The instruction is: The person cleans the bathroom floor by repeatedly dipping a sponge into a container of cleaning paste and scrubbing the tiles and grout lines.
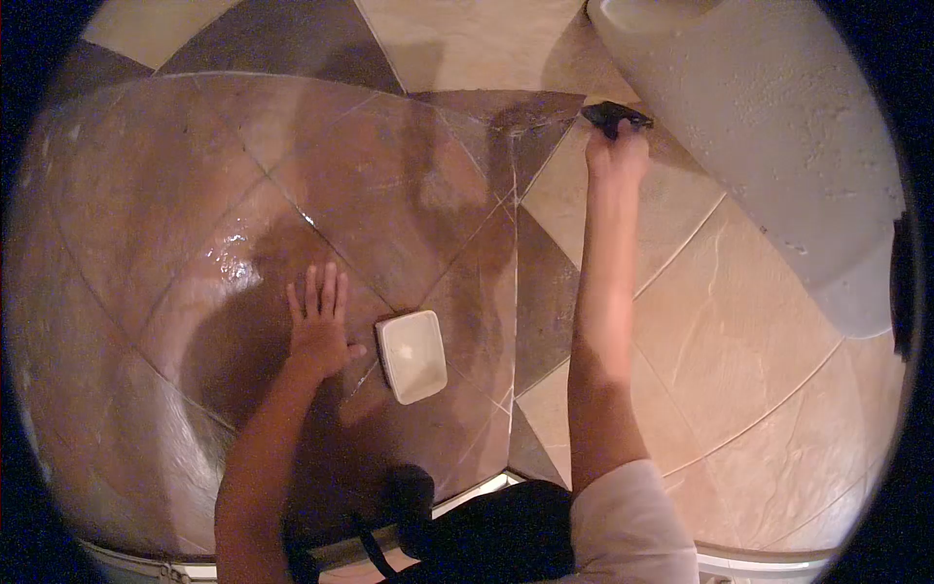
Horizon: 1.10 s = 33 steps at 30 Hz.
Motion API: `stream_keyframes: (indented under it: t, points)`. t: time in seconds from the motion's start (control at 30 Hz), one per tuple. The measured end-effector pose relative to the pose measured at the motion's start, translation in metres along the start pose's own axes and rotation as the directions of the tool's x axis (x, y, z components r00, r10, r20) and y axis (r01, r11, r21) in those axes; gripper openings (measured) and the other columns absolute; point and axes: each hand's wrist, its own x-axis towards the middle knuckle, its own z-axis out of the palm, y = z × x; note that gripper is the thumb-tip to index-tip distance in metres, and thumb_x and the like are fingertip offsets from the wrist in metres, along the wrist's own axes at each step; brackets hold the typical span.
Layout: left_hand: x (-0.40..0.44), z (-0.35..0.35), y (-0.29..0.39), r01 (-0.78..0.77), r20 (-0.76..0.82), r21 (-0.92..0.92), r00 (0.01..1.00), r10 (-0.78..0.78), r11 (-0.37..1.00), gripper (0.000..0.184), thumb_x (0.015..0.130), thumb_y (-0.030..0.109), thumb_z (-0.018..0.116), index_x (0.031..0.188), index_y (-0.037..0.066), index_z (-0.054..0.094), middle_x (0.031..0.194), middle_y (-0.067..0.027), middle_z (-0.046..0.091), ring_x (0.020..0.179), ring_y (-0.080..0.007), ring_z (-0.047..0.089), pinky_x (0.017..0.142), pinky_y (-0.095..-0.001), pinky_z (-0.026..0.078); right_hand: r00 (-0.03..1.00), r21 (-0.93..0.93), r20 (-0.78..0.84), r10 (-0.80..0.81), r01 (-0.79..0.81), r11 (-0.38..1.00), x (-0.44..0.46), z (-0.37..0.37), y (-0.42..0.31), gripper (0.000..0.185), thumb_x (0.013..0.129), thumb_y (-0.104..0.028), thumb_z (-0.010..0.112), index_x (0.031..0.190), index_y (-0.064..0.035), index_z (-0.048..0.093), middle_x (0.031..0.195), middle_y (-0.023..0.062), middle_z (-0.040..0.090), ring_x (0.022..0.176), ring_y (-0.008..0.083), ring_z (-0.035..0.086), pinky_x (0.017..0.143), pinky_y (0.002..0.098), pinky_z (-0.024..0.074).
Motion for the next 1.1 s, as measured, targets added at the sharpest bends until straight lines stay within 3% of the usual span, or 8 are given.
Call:
stream_keyframes:
  t: [0.2, 0.3, 0.53, 0.6, 0.67, 0.73, 1.03, 1.1]
  points:
    - [0.003, -0.003, -0.003, 0.012, 0.032, 0.018, 0.999, -0.012, 1.0, 0.123, 0.057, 0.056, 0.075, 0.144, 0.001, 0.007, 0.152, -0.017, 0.0, 0.139, -0.0388, -0.004, 0.106, -0.0634, 0.0, 0.735, -0.477, 0.137, -0.664, 0.636, 0.607, 0.098, 0.046, 0.108, 0.039, 0.086, -0.009, 0.046, 0.123, 0.0034, 0.047, 0.128, 0.0183, 0.048, 0.118, 0.0338, 0.046, 0.092, 0.0429, 0.0419]
    - [0.001, -0.01, 0.003, 0.012, 0.046, 0.033, 0.999, -0.014, 0.999, 0.123, 0.057, 0.057, 0.074, 0.144, 0.001, 0.006, 0.152, -0.0168, 0.0, 0.139, -0.0391, -0.003, 0.106, -0.0635, 0.0, 0.222, -0.5, 0.702, -0.676, 0.83, -0.247, 0.019, 0.077, 0.189, 0.056, 0.083, -0.005, 0.047, 0.135, 0.0067, 0.03, 0.143, 0.0273, 0.026, 0.135, 0.0348, 0.025, 0.106, 0.0454, 0.0281]
    - [0.0, -0.012, 0.009, 0.01, 0.047, 0.048, 0.999, -0.012, 0.999, 0.122, 0.058, 0.056, 0.074, 0.145, 0.002, 0.007, 0.152, -0.0175, 0.001, 0.139, -0.0395, -0.001, 0.106, -0.063, 0.0, 0.417, -0.635, 0.705, -0.574, 0.731, -0.25, 0.049, 0.015, 0.15, 0.071, 0.081, -0.006, 0.05, 0.141, 0.0038, 0.014, 0.146, 0.0268, 0.019, 0.136, 0.0373, 0.021, 0.112, 0.0421, 0.0164]
    - [0.0, -0.011, 0.012, 0.017, 0.04, 0.052, 0.999, -0.02, 0.998, 0.122, 0.058, 0.056, 0.074, 0.145, 0.002, 0.007, 0.152, -0.018, 0.001, 0.139, -0.0398, -0.001, 0.106, -0.0631, 0.0, 0.938, -0.699, 0.171, -0.302, 0.331, 0.634, 0.033, 0.028, 0.121, 0.073, 0.079, -0.007, 0.051, 0.141, 0.006, 0.013, 0.145, 0.0305, 0.016, 0.135, 0.0411, 0.019, 0.112, 0.0421, 0.0134]
    - [0.002, -0.01, 0.013, 0.012, 0.036, 0.049, 0.999, -0.014, 0.999, 0.123, 0.057, 0.055, 0.075, 0.145, 0.002, 0.007, 0.152, -0.0184, 0.001, 0.139, -0.04, -0.001, 0.106, -0.0632, 0.0, 0.615, -0.529, 0.562, -0.554, 0.782, 0.331, 0.016, 0.043, 0.168, 0.074, 0.076, -0.004, 0.048, 0.139, 0.0098, 0.012, 0.142, 0.0357, 0.013, 0.134, 0.0423, 0.018, 0.111, 0.0421, 0.0157]
    - [0.0, -0.009, 0.012, 0.024, -0.001, 0.079, 1.0, -0.024, 0.997, 0.123, 0.056, 0.055, 0.075, 0.145, 0.002, 0.008, 0.152, -0.018, 0.001, 0.139, -0.0395, -0.001, 0.106, -0.0633, 0.0, 0.22, -0.398, 0.902, -0.373, 0.761, -0.513, -0.026, 0.071, 0.206, 0.077, 0.071, 0.001, 0.044, 0.138, 0.0128, 0.007, 0.142, 0.0353, 0.013, 0.137, 0.0374, 0.015, 0.113, 0.0394, 0.0127]
    - [-0.002, -0.012, 0.012, -0.019, -0.022, 0.02, 1.0, 0.02, 1.0, 0.121, 0.056, 0.054, 0.076, 0.144, 0.001, 0.012, 0.152, -0.0174, 0.005, 0.139, -0.0388, 0.002, 0.106, -0.0637, 0.003, 0.757, -0.576, 0.363, -0.543, 0.641, 0.507, 0.075, 0.02, 0.125, 0.072, 0.077, 0.001, 0.044, 0.139, 0.0117, 0.009, 0.146, 0.0284, 0.014, 0.138, 0.0367, 0.008, 0.114, 0.0364, 0.004]
    - [0.0, -0.014, 0.014, 0.001, -0.013, 0.021, 1.0, -0.001, 1.0, 0.121, 0.056, 0.053, 0.076, 0.144, 0.001, 0.012, 0.152, -0.017, 0.006, 0.139, -0.0386, 0.002, 0.106, -0.0637, 0.003, 0.703, -0.63, 0.336, -0.626, 0.662, 0.405, 0.081, 0.039, 0.113, 0.074, 0.075, 0.001, 0.044, 0.139, 0.0122, 0.009, 0.146, 0.0292, 0.016, 0.139, 0.0362, 0.007, 0.114, 0.0365, 0.003]
